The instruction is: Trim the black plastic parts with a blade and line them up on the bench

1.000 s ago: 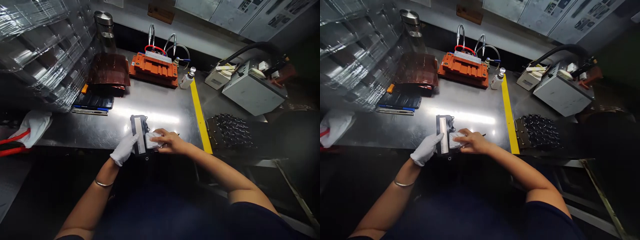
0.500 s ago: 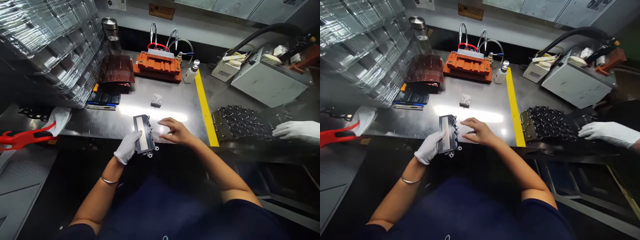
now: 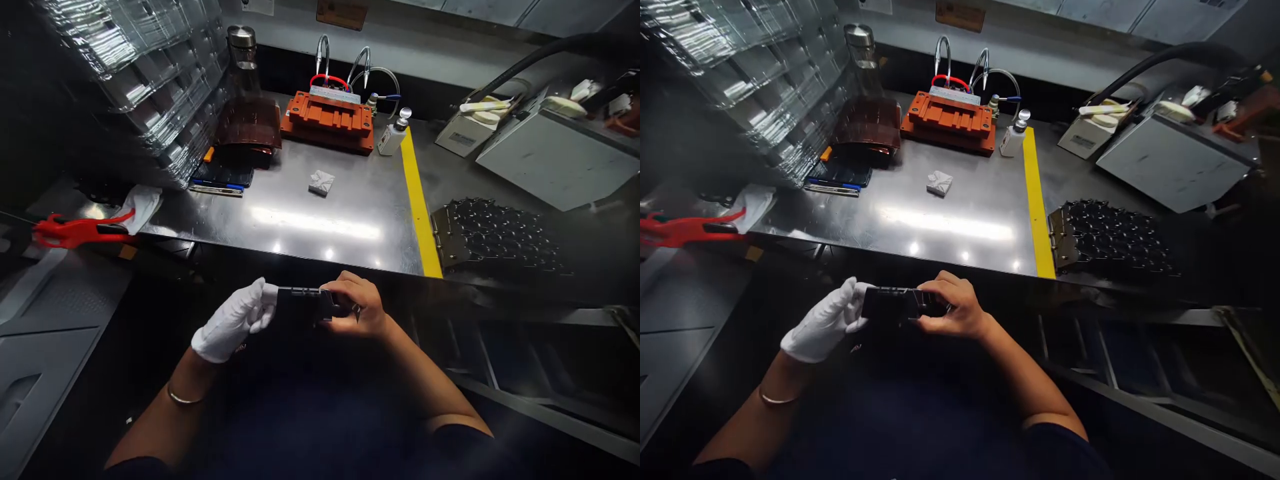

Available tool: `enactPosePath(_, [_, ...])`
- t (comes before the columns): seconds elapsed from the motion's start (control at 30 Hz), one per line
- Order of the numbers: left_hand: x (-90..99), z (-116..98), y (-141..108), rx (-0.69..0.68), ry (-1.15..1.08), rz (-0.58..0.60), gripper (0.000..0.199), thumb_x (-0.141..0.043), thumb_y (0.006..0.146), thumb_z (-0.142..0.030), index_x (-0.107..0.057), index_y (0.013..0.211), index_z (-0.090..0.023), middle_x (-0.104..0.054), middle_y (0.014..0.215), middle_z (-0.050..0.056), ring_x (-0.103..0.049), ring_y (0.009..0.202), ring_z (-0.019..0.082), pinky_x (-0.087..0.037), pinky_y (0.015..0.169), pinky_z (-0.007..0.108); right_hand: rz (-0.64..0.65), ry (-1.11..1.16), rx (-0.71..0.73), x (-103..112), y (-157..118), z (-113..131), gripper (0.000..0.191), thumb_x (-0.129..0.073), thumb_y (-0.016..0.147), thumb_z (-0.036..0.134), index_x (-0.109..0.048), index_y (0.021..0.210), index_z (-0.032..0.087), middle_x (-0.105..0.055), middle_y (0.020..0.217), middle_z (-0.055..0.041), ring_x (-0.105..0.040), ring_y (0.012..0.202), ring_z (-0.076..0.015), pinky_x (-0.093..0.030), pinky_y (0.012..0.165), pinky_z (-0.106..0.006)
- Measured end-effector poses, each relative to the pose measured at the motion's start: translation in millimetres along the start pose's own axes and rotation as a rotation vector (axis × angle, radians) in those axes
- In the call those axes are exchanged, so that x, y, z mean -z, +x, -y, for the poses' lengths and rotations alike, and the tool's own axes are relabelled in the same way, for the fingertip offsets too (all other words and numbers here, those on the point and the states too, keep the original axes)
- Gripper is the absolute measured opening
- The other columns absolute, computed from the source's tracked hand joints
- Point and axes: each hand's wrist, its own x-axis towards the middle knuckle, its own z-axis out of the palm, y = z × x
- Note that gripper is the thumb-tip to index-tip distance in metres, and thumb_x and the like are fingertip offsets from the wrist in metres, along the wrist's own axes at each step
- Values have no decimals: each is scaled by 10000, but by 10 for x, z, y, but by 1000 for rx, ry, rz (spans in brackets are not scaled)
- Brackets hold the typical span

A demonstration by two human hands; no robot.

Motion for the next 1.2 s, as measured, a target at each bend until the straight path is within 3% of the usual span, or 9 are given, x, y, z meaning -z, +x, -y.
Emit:
enactPosePath(0.13, [-175, 328, -30, -185, 157, -189, 333, -747, 725, -381, -704, 1007, -209, -730, 1001, 31, -657, 951, 210, -507, 865, 294, -159, 105, -294, -365, -367, 17, 247, -728, 724, 365, -669, 884, 186, -460, 589, 37, -437, 514, -96, -382, 460, -227])
enactPosePath(0.23, [-303, 562, 51, -152, 131, -319, 351, -697, 753, -464, -700, 959, -179, -738, 968, 43, -662, 951, 226, -503, 877, 318, -153, 152, -450, -545, -656, 16, 250, -712, 752, 410, -679, 845, 180, -441, 599, 37, -422, 517, -90, -380, 467, -224])
enactPosePath(0.37, [-322, 727, 101, -137, 239, -533, 474, -564, 817, -570, -685, 1006, -153, -735, 983, 70, -662, 944, 235, -512, 832, 320, -63, 319, -620, -488, -930, 25, 418, -599, 801, 585, -662, 868, 178, -500, 675, 9, -473, 576, -100, -427, 525, -231])
enactPosePath(0.43, [-299, 747, 82, -122, 313, -486, 486, -584, 789, -591, -705, 963, -154, -739, 954, 73, -666, 901, 235, -517, 787, 306, -35, 315, -715, -377, -993, 41, 462, -492, 866, 598, -626, 1034, 189, -563, 794, -21, -528, 667, -118, -467, 605, -252])
enactPosePath(0.53, [-275, 722, 35, -66, 450, -273, 490, -632, 715, -632, -737, 802, -162, -733, 788, 62, -649, 736, 212, -506, 675, 283, 65, 240, -763, -219, -1002, 89, 381, -453, 928, 490, -578, 1144, 203, -615, 886, -36, -569, 766, -134, -488, 697, -277])
enactPosePath(0.73, [-283, 614, 5, -12, 621, -3, 439, -591, 756, -590, -729, 697, -177, -681, 662, 32, -564, 620, 162, -452, 567, 244, 202, 194, -425, -115, -913, 188, 223, -510, 934, 300, -687, 951, 165, -622, 735, -32, -559, 636, -108, -450, 586, -224])
enactPosePath(0.93, [-285, 599, 35, -7, 715, 60, 418, -541, 807, -526, -686, 637, -172, -621, 617, 16, -494, 581, 134, -407, 531, 229, 315, 168, -330, -53, -844, 214, 206, -542, 924, 265, -703, 955, 140, -637, 740, -46, -573, 626, -106, -447, 573, -219])
enactPosePath(1.07, [-286, 602, 46, -15, 680, 35, 397, -567, 791, -520, -664, 610, -180, -585, 586, 5, -475, 578, 136, -407, 523, 225, 318, 124, -496, 10, -779, 238, 249, -572, 906, 342, -661, 1081, 190, -661, 877, -48, -628, 750, -131, -500, 673, -239])
enactPosePath(1.2, [-252, 613, 47, -13, 660, 14, 409, -568, 783, -538, -660, 602, -183, -605, 600, 11, -495, 586, 141, -424, 537, 227, 344, 135, -599, -24, -813, 221, 291, -404, 983, 332, -617, 1125, 195, -670, 950, -49, -631, 826, -138, -516, 755, -258])
